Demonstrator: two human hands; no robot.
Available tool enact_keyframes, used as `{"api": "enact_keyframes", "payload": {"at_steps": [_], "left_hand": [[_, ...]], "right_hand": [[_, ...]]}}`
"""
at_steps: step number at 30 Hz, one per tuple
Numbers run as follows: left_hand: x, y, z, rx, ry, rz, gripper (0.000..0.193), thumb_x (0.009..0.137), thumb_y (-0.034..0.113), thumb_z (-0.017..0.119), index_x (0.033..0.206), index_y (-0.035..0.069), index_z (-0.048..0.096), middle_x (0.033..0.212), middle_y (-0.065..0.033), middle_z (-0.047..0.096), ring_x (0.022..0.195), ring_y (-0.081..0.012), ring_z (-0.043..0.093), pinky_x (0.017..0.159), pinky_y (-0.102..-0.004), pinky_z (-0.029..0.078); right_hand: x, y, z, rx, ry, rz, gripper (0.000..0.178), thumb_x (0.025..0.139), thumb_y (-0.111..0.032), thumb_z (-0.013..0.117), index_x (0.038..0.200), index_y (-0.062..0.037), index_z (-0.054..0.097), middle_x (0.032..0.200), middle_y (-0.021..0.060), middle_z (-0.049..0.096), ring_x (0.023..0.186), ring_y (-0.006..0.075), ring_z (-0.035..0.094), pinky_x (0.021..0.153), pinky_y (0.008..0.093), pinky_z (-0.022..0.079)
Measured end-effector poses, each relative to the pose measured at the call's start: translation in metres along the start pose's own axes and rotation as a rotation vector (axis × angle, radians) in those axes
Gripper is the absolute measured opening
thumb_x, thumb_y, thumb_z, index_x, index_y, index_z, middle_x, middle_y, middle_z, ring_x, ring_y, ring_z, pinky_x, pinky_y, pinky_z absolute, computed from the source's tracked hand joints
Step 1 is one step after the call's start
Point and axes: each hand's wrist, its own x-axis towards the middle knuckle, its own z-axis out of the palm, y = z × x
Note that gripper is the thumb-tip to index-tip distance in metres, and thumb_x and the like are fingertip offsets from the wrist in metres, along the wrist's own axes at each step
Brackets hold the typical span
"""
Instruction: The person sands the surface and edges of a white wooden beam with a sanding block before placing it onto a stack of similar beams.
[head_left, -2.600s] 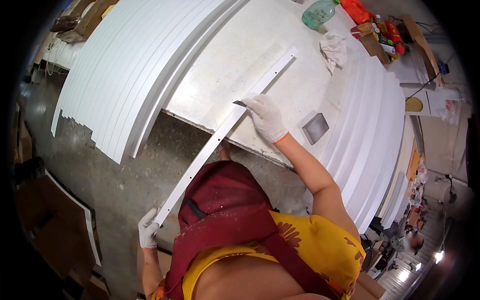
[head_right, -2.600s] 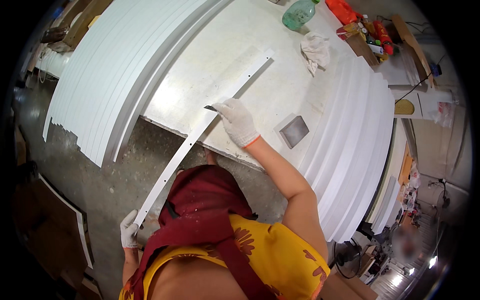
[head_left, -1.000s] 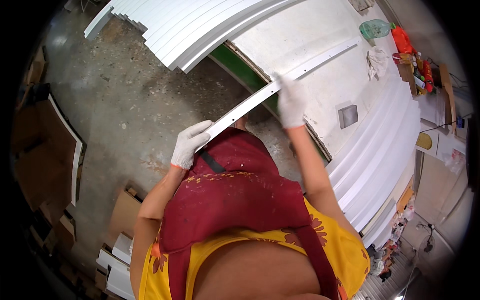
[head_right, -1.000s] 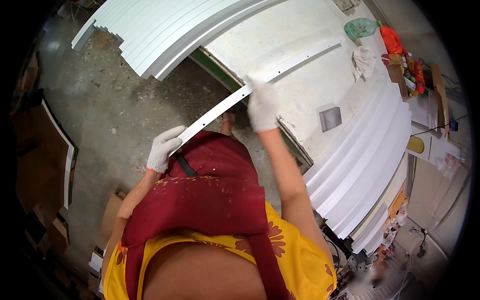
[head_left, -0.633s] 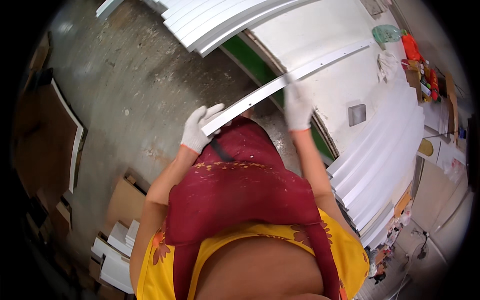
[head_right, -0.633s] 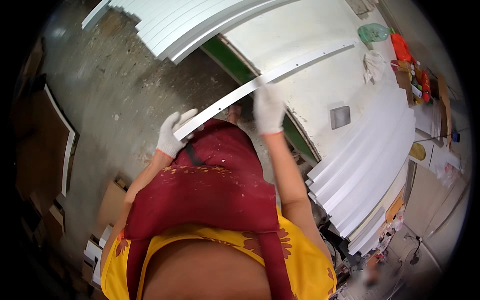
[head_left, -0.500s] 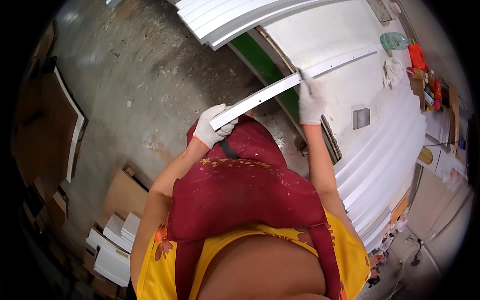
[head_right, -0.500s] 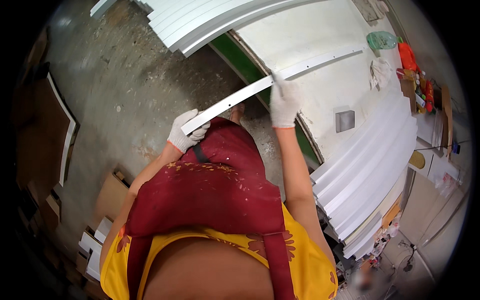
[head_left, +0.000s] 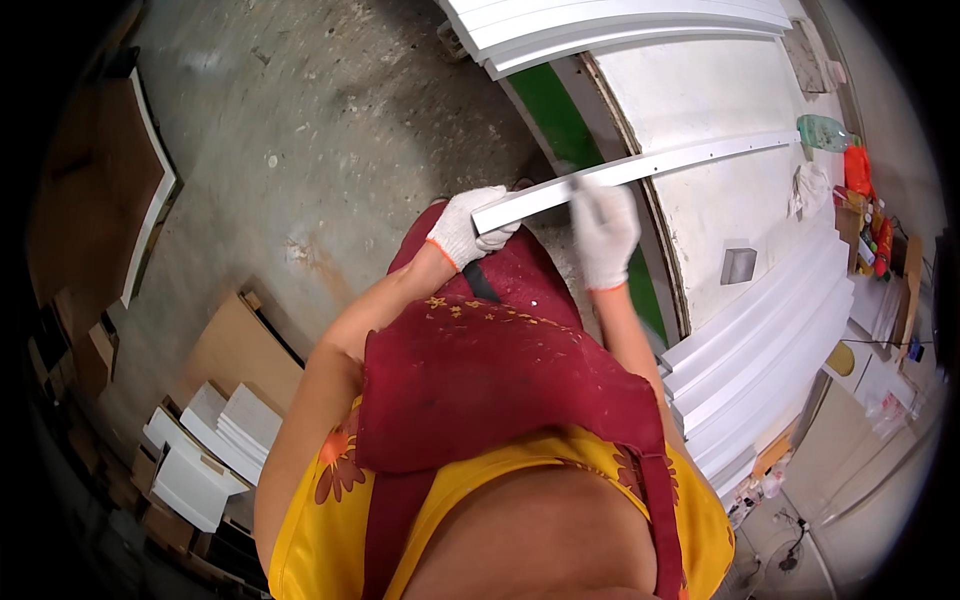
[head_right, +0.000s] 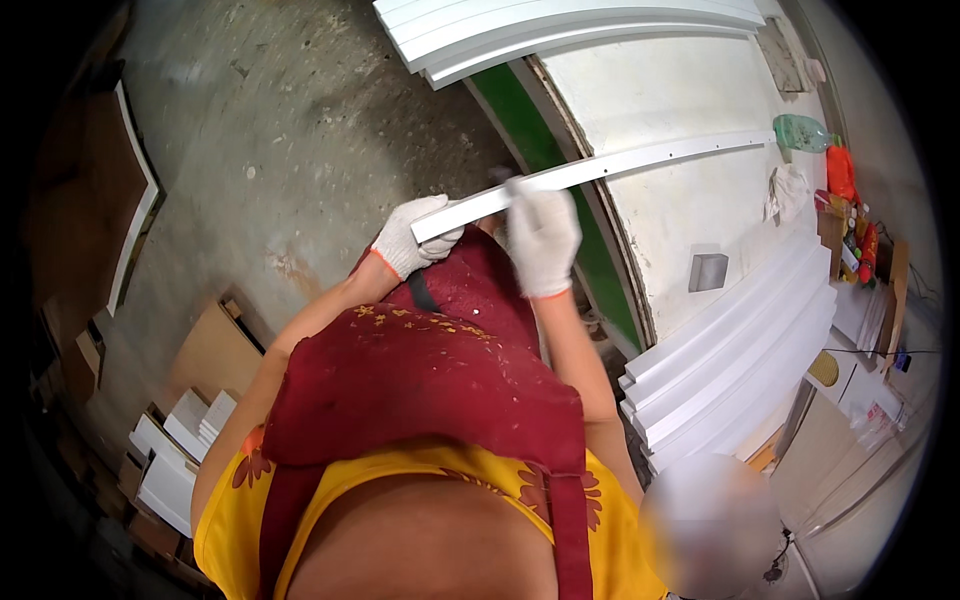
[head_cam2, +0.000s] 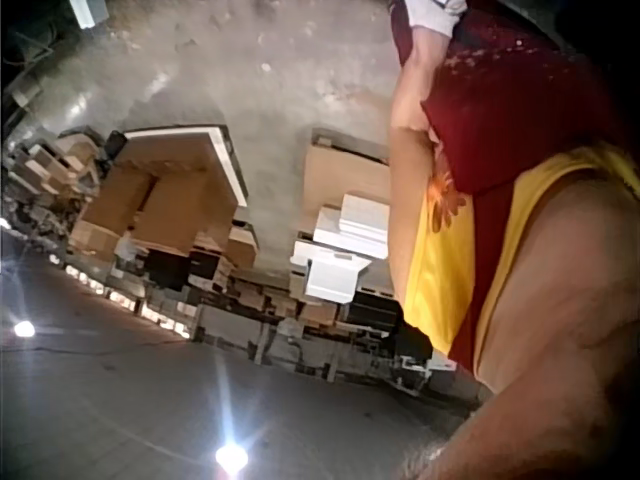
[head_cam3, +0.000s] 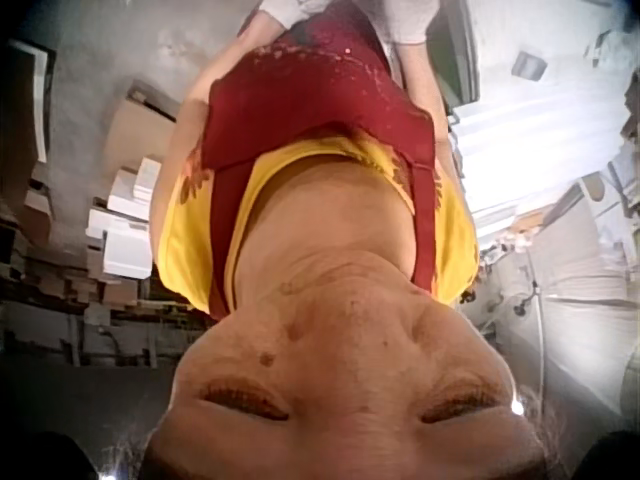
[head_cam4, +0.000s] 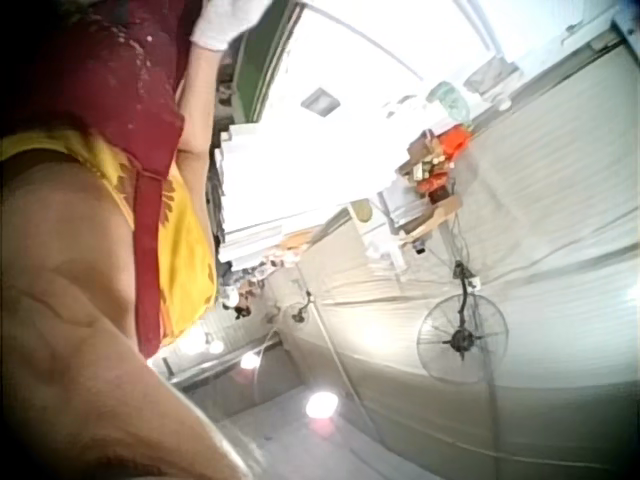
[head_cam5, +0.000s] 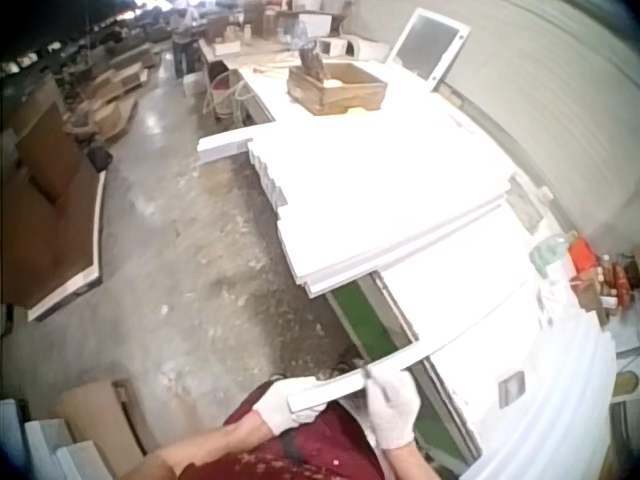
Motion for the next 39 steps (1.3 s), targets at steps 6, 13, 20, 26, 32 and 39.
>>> {"api": "enact_keyframes", "payload": {"at_steps": [6,13,20,26,32,39], "left_hand": [[0.001,-0.008,0.004,0.201,0.183,0.183,0.025,0.105,0.025,0.045,0.098,0.007,0.061,0.072,-0.0039,0.055,0.050,-0.0111,0.047,0.040,-0.0257,0.036],[-0.002,0.000,-0.008,0.183,0.091,0.189,0.027,0.108,0.025,0.044,0.096,0.008,0.062,0.077,-0.0044,0.059,0.056,-0.0117,0.055,0.041,-0.0244,0.041],[-0.026,0.021,0.030,0.467,0.130,0.205,0.056,0.099,0.028,0.056,0.142,-0.008,0.050,0.104,-0.0171,0.070,0.075,-0.0220,0.069,0.060,-0.0284,0.058],[-0.058,0.035,0.045,0.805,0.201,0.198,0.065,0.092,0.021,0.068,0.144,-0.012,0.047,0.117,-0.0204,0.069,0.091,-0.0253,0.072,0.073,-0.0313,0.061],[-0.102,0.036,0.028,0.820,0.406,0.211,0.069,0.089,0.023,0.068,0.144,-0.013,0.047,0.118,-0.0229,0.069,0.091,-0.0297,0.074,0.067,-0.0330,0.062],[-0.108,0.036,0.008,0.726,0.411,0.232,0.071,0.084,0.023,0.073,0.141,-0.012,0.050,0.112,-0.0235,0.071,0.085,-0.0313,0.075,0.063,-0.0344,0.062]], "right_hand": [[-0.022,-0.012,0.035,-0.056,-0.092,-0.302,0.031,0.082,-0.001,0.070,0.109,-0.0155,0.074,0.084,0.0056,0.064,0.076,0.0264,0.063,0.069,0.0380,0.053],[-0.029,-0.041,0.029,0.368,-0.364,-0.020,0.021,0.088,-0.005,0.069,0.107,-0.0072,0.075,0.089,0.0108,0.067,0.081,0.0271,0.066,0.075,0.0380,0.053],[-0.009,-0.008,-0.013,0.142,0.002,0.211,0.019,0.085,-0.003,0.071,0.103,-0.0044,0.076,0.084,0.0105,0.068,0.076,0.0243,0.065,0.071,0.0353,0.052],[-0.007,-0.001,0.023,-0.074,-0.046,-0.213,0.016,0.079,-0.010,0.073,0.094,-0.0146,0.074,0.078,0.0062,0.062,0.074,0.0277,0.063,0.065,0.0408,0.051],[0.010,0.063,-0.002,-0.269,0.087,-0.270,0.015,0.083,-0.011,0.065,0.094,-0.0171,0.073,0.072,0.0044,0.053,0.070,0.0260,0.058,0.061,0.0395,0.048],[0.107,0.244,-0.130,-0.529,0.430,0.075,0.015,0.092,-0.019,0.064,0.101,-0.0167,0.075,0.083,0.0104,0.060,0.084,0.0327,0.060,0.073,0.0440,0.052]]}}
